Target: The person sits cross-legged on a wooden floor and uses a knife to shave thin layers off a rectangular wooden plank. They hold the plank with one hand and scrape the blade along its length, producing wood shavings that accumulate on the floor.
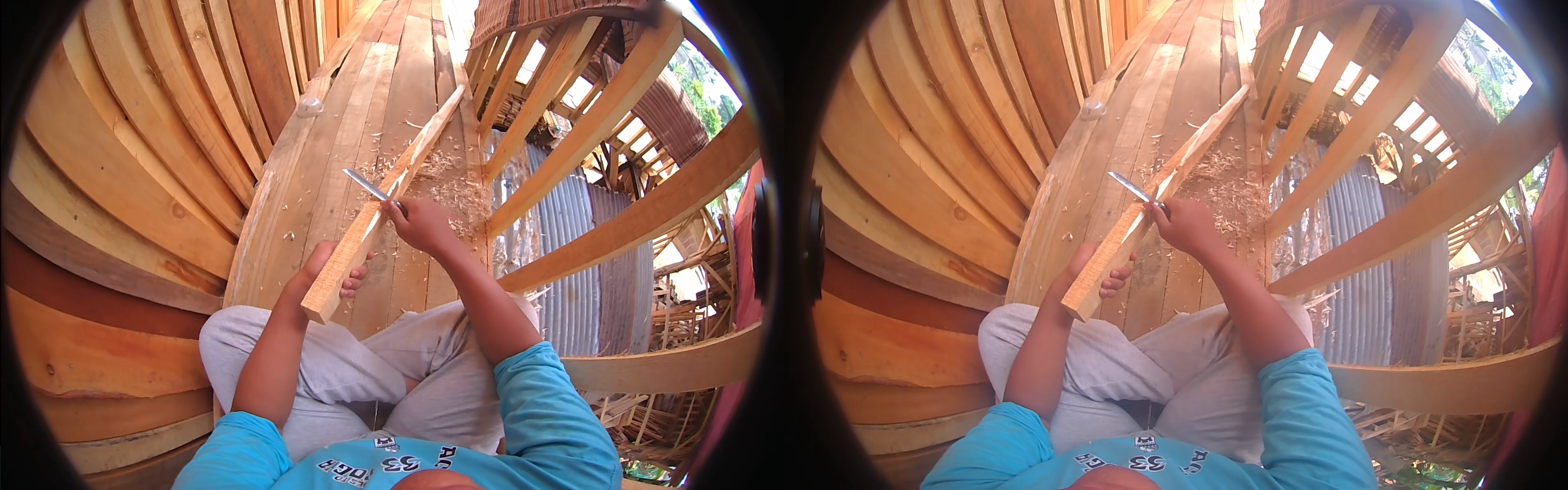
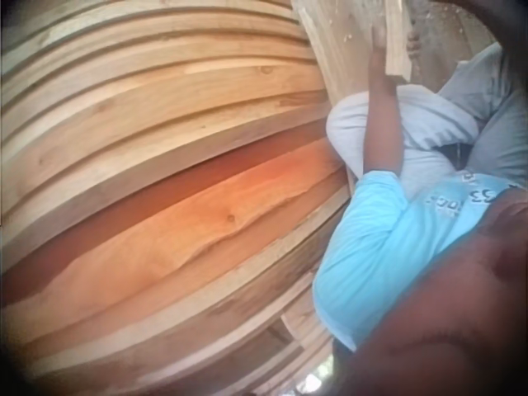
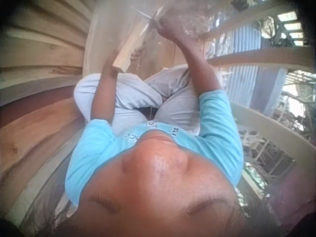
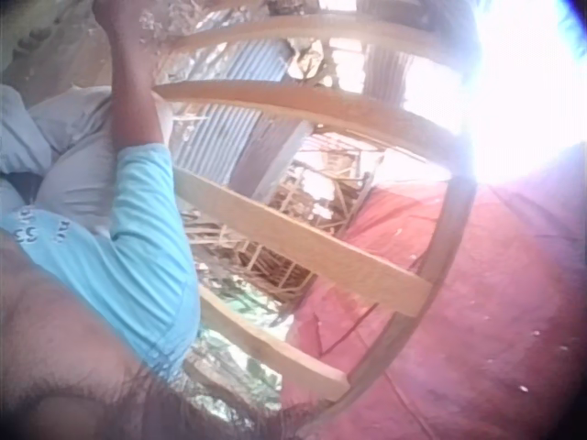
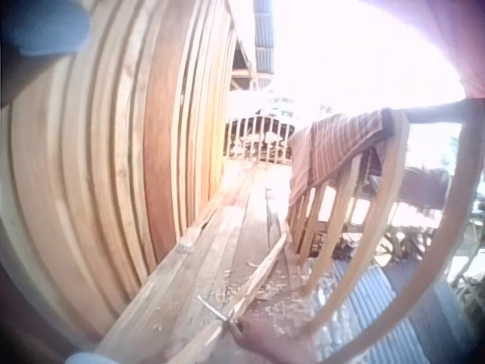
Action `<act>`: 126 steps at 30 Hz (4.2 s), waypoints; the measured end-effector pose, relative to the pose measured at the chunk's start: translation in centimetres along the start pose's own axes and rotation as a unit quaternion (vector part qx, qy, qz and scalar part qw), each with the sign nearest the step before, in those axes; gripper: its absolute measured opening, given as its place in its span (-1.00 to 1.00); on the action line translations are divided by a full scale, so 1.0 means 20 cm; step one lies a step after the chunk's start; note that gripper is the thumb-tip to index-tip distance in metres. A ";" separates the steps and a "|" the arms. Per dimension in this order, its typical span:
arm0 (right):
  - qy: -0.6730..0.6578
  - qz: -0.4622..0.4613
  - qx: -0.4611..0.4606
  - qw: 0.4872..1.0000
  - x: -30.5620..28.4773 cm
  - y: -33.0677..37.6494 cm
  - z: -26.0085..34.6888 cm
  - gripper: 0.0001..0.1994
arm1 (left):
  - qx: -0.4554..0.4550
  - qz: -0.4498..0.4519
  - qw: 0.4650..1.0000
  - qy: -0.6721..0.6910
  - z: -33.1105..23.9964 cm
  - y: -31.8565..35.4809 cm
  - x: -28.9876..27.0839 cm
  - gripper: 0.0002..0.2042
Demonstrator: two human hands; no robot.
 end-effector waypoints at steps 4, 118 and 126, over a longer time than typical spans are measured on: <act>-0.071 0.065 0.047 0.994 0.04 -0.03 -0.02 -0.35 | -0.005 0.001 1.000 0.001 0.01 0.00 -0.01 -0.58; 0.150 -0.082 0.143 0.975 -0.28 -0.09 -0.59 -0.52 | 0.000 0.098 0.986 0.132 -0.01 0.07 0.05 -0.56; 0.201 -0.127 0.104 0.966 -0.33 -0.07 -0.44 -0.84 | 0.014 0.060 0.991 0.121 -0.03 0.10 0.07 -0.51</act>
Point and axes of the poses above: each hand's wrist, its own y-axis away from the middle knuckle, its own x-axis out of the palm, z = x × y, the point moved 5 cm from there along -y, towards the middle knuckle, and after that the axes turned 4 degrees about y, right-handed, at the moved point
